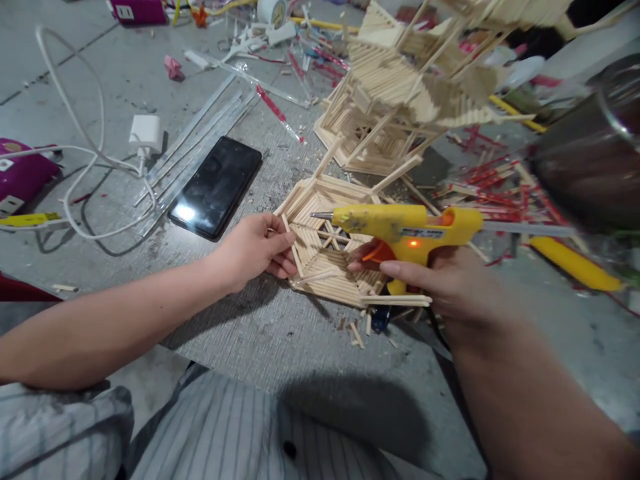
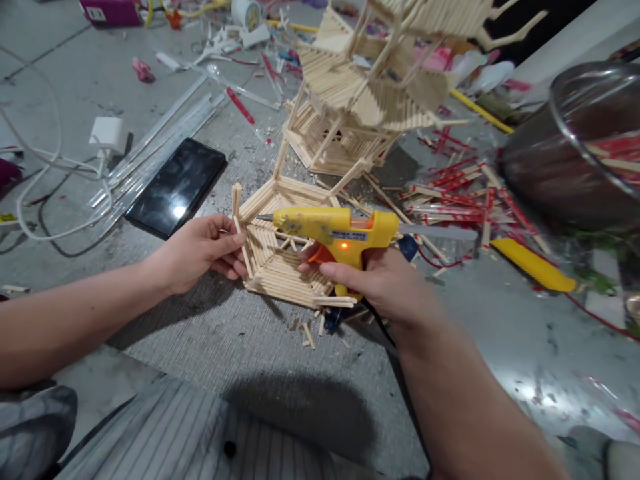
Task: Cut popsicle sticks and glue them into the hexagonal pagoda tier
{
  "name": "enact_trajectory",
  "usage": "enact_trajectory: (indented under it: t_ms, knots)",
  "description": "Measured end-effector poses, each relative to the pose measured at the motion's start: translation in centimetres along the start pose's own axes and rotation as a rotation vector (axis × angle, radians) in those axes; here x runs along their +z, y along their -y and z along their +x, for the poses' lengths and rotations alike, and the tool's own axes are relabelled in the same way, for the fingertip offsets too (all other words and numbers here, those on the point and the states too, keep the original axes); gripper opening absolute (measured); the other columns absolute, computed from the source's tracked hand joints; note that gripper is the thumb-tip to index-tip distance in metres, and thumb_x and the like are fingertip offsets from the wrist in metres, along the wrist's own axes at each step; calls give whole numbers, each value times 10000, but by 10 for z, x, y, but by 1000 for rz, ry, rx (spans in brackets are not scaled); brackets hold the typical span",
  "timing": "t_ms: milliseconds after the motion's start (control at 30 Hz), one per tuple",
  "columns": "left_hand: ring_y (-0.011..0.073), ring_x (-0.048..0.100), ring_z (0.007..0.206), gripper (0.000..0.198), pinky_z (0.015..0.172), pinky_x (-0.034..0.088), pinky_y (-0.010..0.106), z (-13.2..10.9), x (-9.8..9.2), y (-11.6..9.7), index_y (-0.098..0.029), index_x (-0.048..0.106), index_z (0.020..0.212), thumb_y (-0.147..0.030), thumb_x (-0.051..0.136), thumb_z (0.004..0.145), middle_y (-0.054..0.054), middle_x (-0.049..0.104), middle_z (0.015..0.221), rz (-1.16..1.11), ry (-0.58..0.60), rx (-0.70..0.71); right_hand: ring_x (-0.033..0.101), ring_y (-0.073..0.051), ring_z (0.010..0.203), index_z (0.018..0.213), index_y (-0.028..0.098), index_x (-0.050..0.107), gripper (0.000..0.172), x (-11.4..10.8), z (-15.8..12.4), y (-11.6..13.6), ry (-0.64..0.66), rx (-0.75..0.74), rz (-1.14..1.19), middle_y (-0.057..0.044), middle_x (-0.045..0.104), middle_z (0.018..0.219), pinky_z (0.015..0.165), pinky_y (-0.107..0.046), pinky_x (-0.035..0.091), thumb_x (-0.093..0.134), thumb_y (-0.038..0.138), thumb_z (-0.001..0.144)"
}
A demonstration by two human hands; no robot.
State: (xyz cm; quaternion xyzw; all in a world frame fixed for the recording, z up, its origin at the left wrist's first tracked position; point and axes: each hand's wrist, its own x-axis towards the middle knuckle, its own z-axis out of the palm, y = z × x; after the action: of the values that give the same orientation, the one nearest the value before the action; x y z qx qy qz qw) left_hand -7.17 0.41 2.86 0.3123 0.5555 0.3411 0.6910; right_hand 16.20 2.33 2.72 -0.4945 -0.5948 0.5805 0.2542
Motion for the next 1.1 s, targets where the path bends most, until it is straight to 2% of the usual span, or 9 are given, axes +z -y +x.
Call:
enact_trajectory:
  t_ms: [133,300,500,700,900,1100]
  knots:
    - [73,568,403,226,415,455,160,-4,-3,-4,-125,473,672,-125,456,898,0,584,517,-102,88,-8,672,-232,820,853,250,660,261,-1,1,-2,0,-7,12,-23,703,864,792,-382,542,731,402,654]
    - [59,578,426,245,424,458,140,0,2,4,-109,499,654,-127,465,896,11,604,555,-193,83,0,668,-239,801,855,278,653,232,-1,0,-4,-19,-38,19,-17,695,869,797,-404,541,719,399,668]
    - [66,560,391,206,385,438,165,5,5,8,-125,489,666,-107,493,871,-10,600,565,-99,43,27,666,-247,779,855,275,648,254,-1,1,-3,-2,-19,16,-30,691,871,786,-416,549,720,420,660]
    - [49,459,296,251,310,322,155,5,3,5,-148,492,637,-112,451,882,-35,529,444,-8,89,4,670,-232,781,859,270,653,248,-2,3,-4,11,-31,34,-27,688,863,791,-404,547,727,396,659]
    - [48,431,255,320,270,250,148,4,3,2,-150,493,594,-193,443,907,-48,483,386,87,23,16,667,-191,754,871,240,652,255,-1,3,-3,25,-42,86,-18,682,843,762,-352,547,728,368,664]
    - [29,417,252,285,260,246,153,7,0,3,-141,507,611,-191,471,890,-10,605,528,63,42,16,655,-176,741,849,247,659,207,0,3,-1,33,-34,91,-3,676,820,754,-337,541,722,340,675]
